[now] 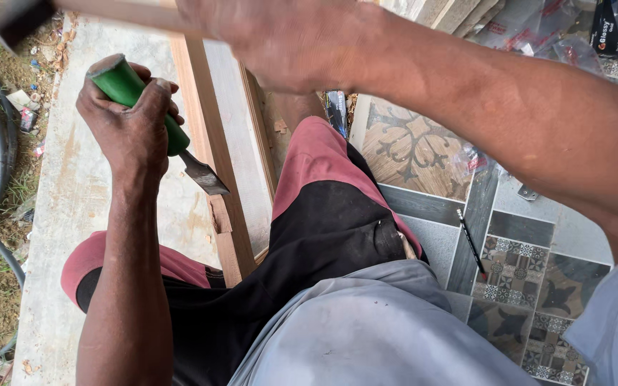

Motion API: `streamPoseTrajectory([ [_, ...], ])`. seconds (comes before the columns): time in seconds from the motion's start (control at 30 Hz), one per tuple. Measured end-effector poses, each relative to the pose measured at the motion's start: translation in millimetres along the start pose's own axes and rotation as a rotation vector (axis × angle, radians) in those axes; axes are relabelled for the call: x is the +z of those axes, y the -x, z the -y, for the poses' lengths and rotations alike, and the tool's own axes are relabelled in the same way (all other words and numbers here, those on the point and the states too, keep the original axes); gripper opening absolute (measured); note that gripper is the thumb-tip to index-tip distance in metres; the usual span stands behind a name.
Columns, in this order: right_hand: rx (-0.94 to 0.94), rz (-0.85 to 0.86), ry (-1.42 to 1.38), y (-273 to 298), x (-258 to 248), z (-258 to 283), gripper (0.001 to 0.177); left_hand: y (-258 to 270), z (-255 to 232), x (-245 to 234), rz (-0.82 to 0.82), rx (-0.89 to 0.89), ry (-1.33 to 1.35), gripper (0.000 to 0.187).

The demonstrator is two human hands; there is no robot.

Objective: The person uses a chisel and a hammer to carve out a section of a wooden frame, striking the chisel with the hammer and prying away wood chips.

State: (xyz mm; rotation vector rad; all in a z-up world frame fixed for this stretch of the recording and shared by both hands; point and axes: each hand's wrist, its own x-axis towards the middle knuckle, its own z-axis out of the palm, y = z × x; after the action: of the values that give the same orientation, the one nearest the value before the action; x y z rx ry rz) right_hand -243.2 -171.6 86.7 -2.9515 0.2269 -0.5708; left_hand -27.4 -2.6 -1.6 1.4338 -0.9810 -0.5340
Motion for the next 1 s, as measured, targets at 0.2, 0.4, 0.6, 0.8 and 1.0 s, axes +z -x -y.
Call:
streamPoseTrajectory([
  [0.2,0.159,0.292,-0.096,-24.9,44.9,-35.8,0.033,-2.4,4.1,1.3,-0.003,-0.014,-0.022,0.024],
  [0.4,0.004,0.185,-0.044,-28.1,64.6,-51.1,0.027,-9.9,18.8,3.1,0.005,-0.092,-0.009,0.023],
  [0.6,-0.139,0.086,-0.032,-17.0,74.9,-55.3,0.024,-20.1,24.5,4.8,0.033,-0.065,-0.018,0.021],
  [0.8,-0.088,0.064,-0.032,-12.3,74.6,-38.6,0.027,-2.1,30.1,7.8,-0.018,-0.188,-0.152,0.021],
  [1.0,-0.206,-0.23,0.0,4.9,60.1,-48.1,0.03,3.5,-15.1,-11.7,0.017,0.058,0.048,0.018],
])
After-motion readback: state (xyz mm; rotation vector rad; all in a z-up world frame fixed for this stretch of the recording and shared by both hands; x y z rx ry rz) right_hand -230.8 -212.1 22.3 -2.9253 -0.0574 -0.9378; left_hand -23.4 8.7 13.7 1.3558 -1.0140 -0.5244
